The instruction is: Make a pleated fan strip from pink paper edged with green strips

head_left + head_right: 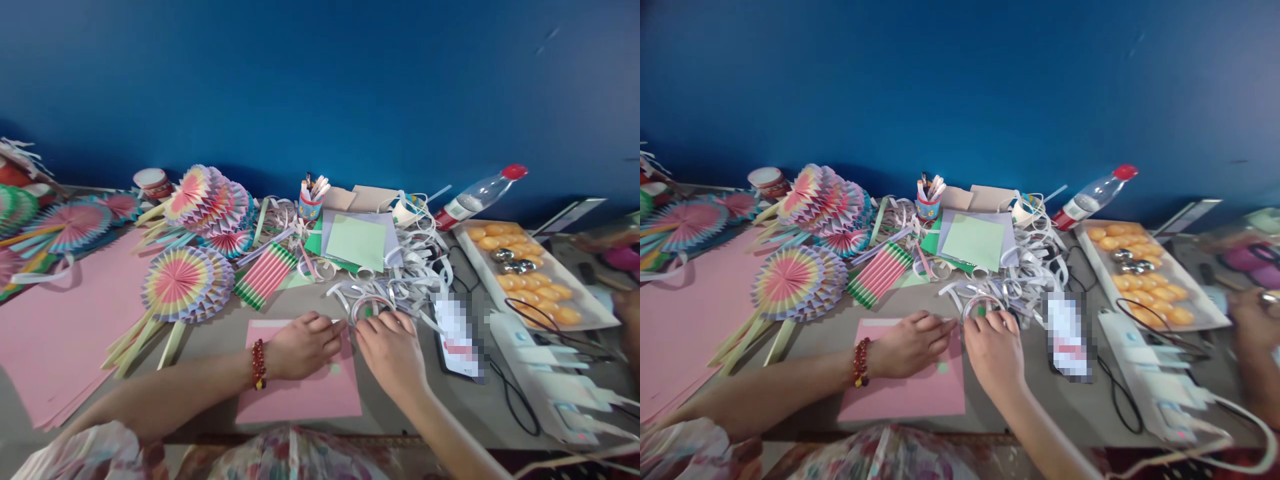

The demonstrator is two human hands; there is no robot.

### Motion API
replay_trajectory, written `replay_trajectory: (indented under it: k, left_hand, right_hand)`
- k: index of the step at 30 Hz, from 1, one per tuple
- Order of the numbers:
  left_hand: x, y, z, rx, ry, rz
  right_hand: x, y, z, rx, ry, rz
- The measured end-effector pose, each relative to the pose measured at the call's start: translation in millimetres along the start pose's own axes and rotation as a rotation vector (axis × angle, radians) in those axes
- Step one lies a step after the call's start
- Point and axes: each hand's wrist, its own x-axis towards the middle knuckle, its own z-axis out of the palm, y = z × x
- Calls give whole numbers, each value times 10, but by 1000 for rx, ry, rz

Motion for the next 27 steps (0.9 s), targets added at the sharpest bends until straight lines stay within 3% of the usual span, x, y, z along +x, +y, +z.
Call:
replay_trajectory:
  k: [7, 19, 27]
  left_hand:
    - [-23, 14, 76, -88, 7, -74]
    - [-30, -3, 60, -112, 24, -78]
    - [-45, 5, 80, -74, 19, -56]
  right_hand:
    - [-101, -38, 73, 53, 66, 116]
    - [-165, -10, 165, 92, 116, 147]
    - [-315, 214, 7, 225, 279, 137]
